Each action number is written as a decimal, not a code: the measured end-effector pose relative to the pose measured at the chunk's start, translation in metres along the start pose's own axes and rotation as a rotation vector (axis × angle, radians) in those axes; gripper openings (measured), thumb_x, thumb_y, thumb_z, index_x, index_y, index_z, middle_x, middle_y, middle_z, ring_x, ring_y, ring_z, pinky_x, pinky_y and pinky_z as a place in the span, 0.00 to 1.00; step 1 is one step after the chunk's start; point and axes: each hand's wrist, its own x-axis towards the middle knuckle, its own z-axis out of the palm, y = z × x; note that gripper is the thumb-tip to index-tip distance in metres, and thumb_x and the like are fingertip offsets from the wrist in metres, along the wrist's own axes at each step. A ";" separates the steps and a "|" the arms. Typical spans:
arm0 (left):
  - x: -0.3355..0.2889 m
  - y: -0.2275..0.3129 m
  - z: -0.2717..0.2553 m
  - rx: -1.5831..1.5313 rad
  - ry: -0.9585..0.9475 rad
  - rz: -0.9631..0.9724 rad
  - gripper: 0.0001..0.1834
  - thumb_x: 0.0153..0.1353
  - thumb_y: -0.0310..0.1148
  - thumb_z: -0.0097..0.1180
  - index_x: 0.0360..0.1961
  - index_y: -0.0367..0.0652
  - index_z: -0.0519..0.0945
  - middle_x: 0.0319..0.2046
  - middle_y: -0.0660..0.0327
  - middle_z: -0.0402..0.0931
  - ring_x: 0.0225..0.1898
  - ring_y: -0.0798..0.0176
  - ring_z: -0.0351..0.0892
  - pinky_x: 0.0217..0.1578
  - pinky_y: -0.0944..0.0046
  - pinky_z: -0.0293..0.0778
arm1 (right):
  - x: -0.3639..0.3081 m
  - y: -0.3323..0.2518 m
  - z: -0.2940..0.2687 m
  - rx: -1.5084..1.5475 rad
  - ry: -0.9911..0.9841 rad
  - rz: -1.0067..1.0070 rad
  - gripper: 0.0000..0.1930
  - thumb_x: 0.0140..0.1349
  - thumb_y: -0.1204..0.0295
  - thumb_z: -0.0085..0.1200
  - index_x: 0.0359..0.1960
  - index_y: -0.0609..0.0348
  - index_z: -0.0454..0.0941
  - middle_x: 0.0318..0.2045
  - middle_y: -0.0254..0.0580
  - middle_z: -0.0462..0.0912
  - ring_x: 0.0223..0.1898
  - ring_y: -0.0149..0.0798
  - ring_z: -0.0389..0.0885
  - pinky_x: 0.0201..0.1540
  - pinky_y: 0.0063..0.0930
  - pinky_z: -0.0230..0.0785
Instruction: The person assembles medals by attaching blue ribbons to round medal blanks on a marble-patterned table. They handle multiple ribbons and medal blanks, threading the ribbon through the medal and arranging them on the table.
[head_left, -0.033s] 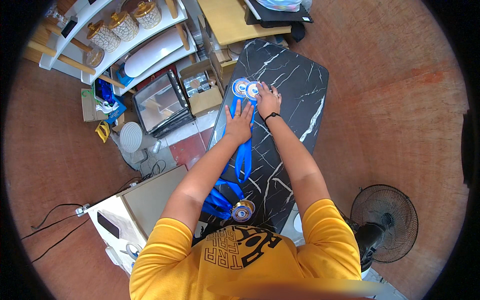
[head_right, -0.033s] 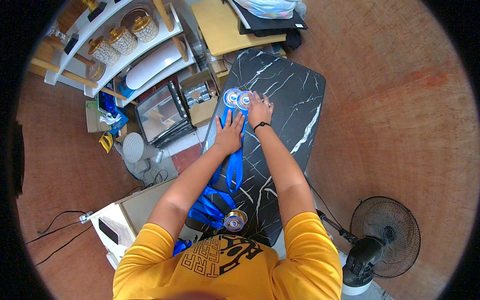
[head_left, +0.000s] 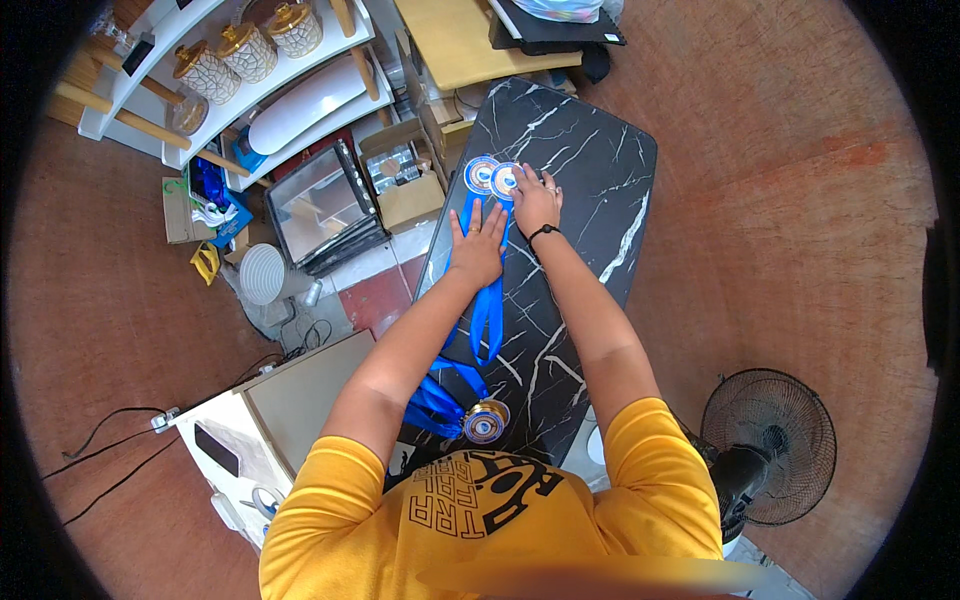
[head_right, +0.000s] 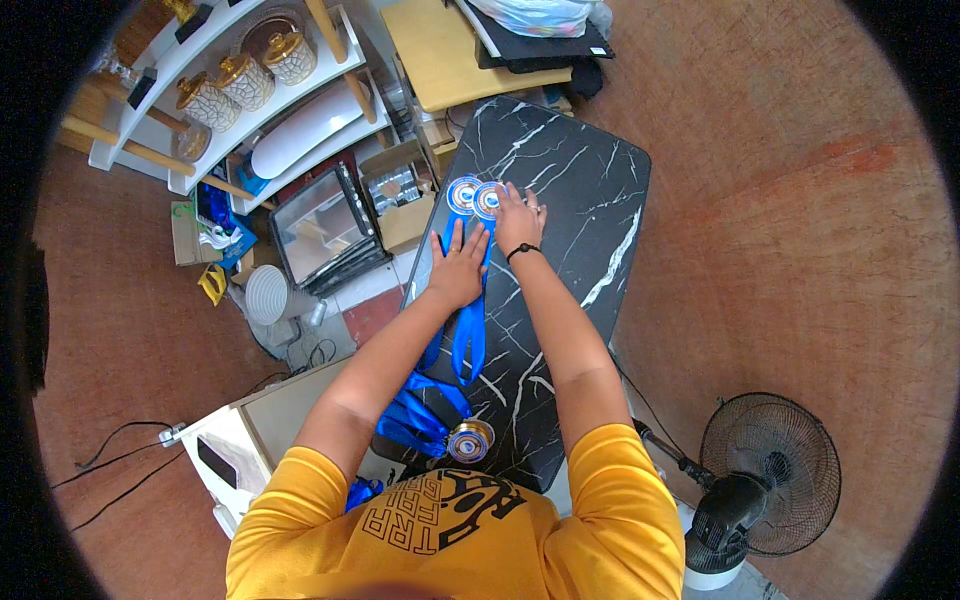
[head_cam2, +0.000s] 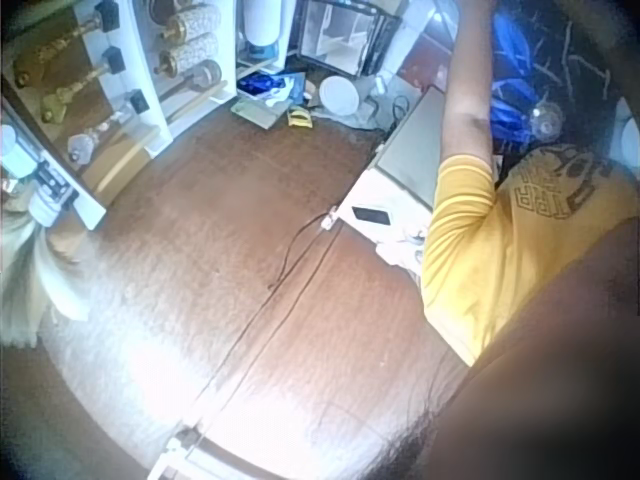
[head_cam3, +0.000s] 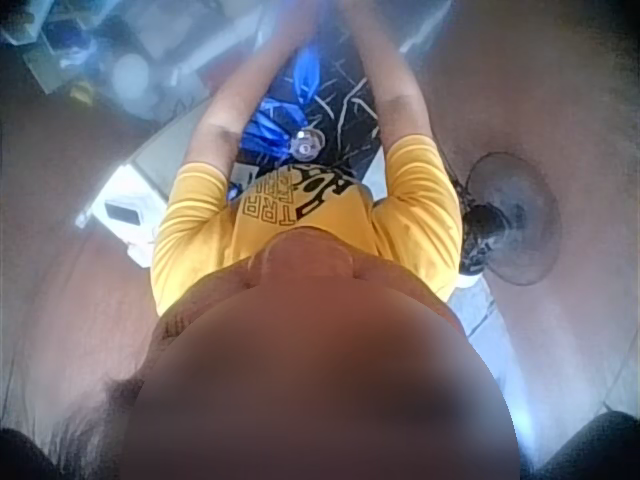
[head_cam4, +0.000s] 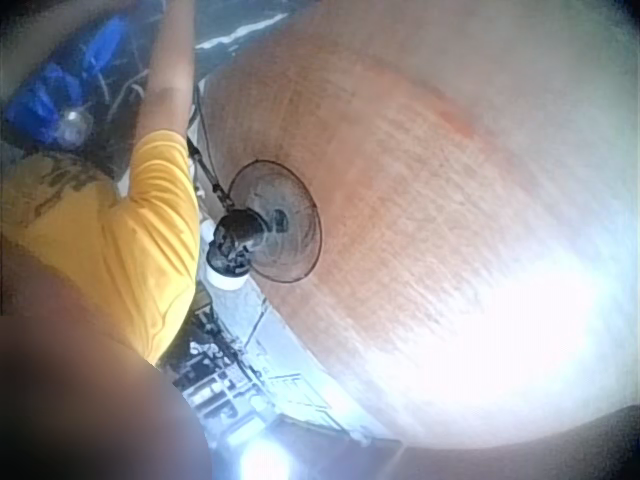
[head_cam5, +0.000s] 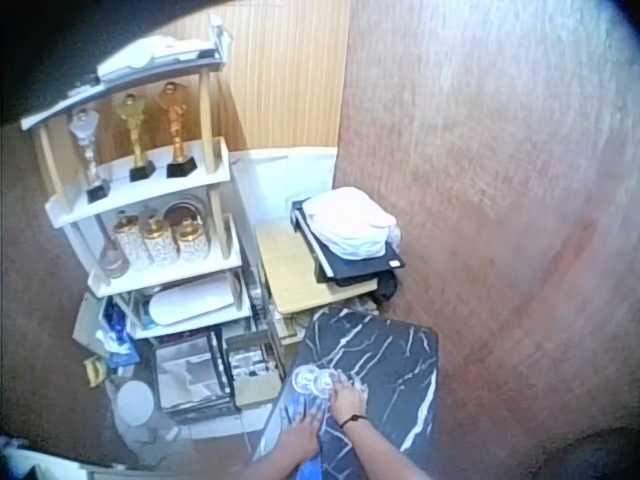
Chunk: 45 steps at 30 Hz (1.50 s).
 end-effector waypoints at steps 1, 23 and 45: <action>0.007 -0.002 -0.002 0.012 -0.014 -0.003 0.36 0.69 0.44 0.44 0.75 0.50 0.51 0.77 0.65 0.41 0.77 0.47 0.30 0.67 0.25 0.26 | 0.007 0.000 -0.001 -0.002 0.004 0.003 0.25 0.64 0.63 0.56 0.64 0.36 0.70 0.67 0.29 0.68 0.69 0.51 0.61 0.67 0.65 0.51; -0.199 0.016 -0.004 -0.240 0.039 0.176 0.15 0.59 0.43 0.60 0.44 0.47 0.82 0.64 0.55 0.63 0.69 0.46 0.55 0.66 0.27 0.42 | -0.228 -0.011 -0.028 0.653 -0.099 0.156 0.08 0.58 0.76 0.59 0.40 0.58 0.79 0.38 0.45 0.78 0.36 0.46 0.78 0.37 0.37 0.72; -0.238 -0.009 -0.015 -0.035 0.077 -0.124 0.34 0.63 0.50 0.55 0.66 0.44 0.66 0.57 0.55 0.71 0.66 0.49 0.63 0.66 0.22 0.35 | -0.269 -0.031 -0.037 0.658 -0.050 -0.072 0.11 0.57 0.76 0.57 0.42 0.57 0.80 0.43 0.50 0.78 0.47 0.55 0.76 0.51 0.45 0.67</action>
